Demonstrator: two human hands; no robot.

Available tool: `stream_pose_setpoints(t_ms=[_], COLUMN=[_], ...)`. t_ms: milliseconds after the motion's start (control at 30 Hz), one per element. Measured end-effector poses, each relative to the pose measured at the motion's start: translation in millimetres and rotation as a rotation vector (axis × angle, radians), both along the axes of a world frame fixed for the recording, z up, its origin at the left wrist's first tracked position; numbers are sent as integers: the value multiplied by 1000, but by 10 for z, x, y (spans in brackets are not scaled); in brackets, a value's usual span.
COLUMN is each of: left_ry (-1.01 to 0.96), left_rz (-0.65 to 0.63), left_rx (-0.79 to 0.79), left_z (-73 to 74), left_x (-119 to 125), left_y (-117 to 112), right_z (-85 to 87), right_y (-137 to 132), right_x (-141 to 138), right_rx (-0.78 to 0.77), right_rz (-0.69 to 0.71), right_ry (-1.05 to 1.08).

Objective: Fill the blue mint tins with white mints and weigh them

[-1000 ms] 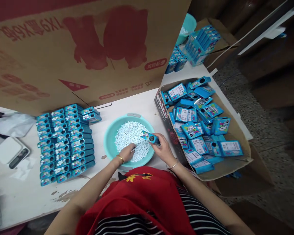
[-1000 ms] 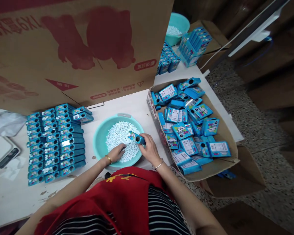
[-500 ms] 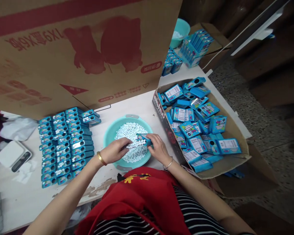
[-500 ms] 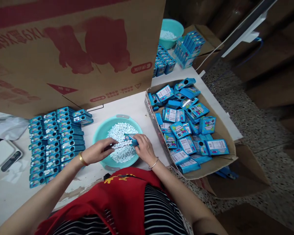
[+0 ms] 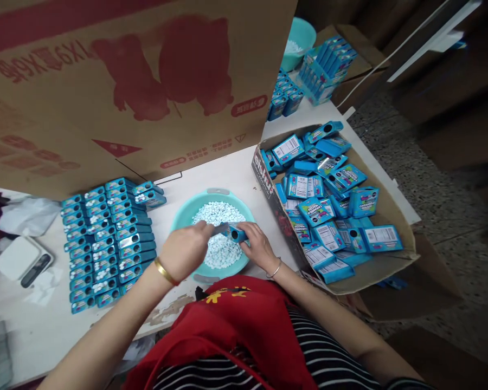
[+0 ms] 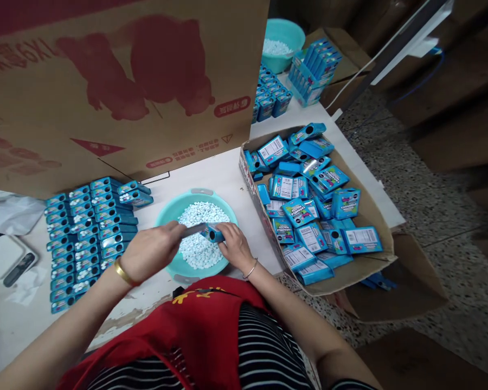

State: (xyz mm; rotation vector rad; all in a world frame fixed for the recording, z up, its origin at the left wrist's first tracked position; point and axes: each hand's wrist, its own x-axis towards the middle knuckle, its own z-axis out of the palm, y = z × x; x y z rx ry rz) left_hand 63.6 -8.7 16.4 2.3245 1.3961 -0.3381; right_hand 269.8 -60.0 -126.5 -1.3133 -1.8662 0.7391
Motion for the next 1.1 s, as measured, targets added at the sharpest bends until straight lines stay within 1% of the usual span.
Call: stream_pose_setpoints(t_ms=[33, 67, 100, 133, 200, 267, 300, 333, 367, 400, 467, 533, 633, 700, 733, 767, 833, 933, 1033, 1100], left_ry=[-2, -7, -18, -39, -61, -106, -135, -168, -203, -238, -312, -384, -479, -527, -547, -567, -603, -652, -659, -592], left_rz=[53, 112, 171, 201, 208, 193, 182, 169, 157, 148, 140, 152, 184, 206, 216, 223, 229, 212, 136, 48], left_rx=[19, 34, 37, -4, -50, -90, -111, -136, -163, -191, -249, -300, -364, -389, -395, -397, -392, -372, -309, -266], left_z=[-144, -325, -537, -767, -1227, -1605, -1747, -1856, -1934, -1989, -2047, -2067, -2042, -1971, -1912, -1835, -1632, -1235, -835, -610], left_x=[-78, -148, -202, -237, -251, -213, -186, -159, -136, -116, -85, -64, -62, -101, -134, -176, -276, -413, -452, -402], left_y=[66, 133, 195, 244, 288, 241, 185, 112, 27, -63, -234, -364, -459, -463, -449, -428, -361, -223, -71, 17], right_z=[7, 19, 34, 52, 90, 126, 141, 153, 159, 160, 146, 117, 83, 82, 87, 93, 102, 88, 53, 32], right_y=[10, 21, 32, 43, 65, 80, 84, 86, 84, 81, 72, 62, 54, 50, 47, 44, 38, 37, 44, 47], right_x=[22, 46, 71, 96, 141, 179, 194, 208, 220, 230, 244, 253, 264, 277, 286, 296, 313, 306, 232, 154], right_rx=[-11, -27, -45, -63, -96, -120, -131, -143, -155, -165, -181, -184, -177, -169, -164, -158, -137, -79, -6, 29], right_rz=[-19, -44, -73, -105, -161, -195, -204, -209, -213, -218, -225, -232, -240, -242, -241, -238, -224, -165, -85, -34], right_ry=[11, 26, 42, 61, 95, 119, 128, 134, 138, 143, 151, 156, 154, 151, 149, 146, 126, 65, 4, -19])
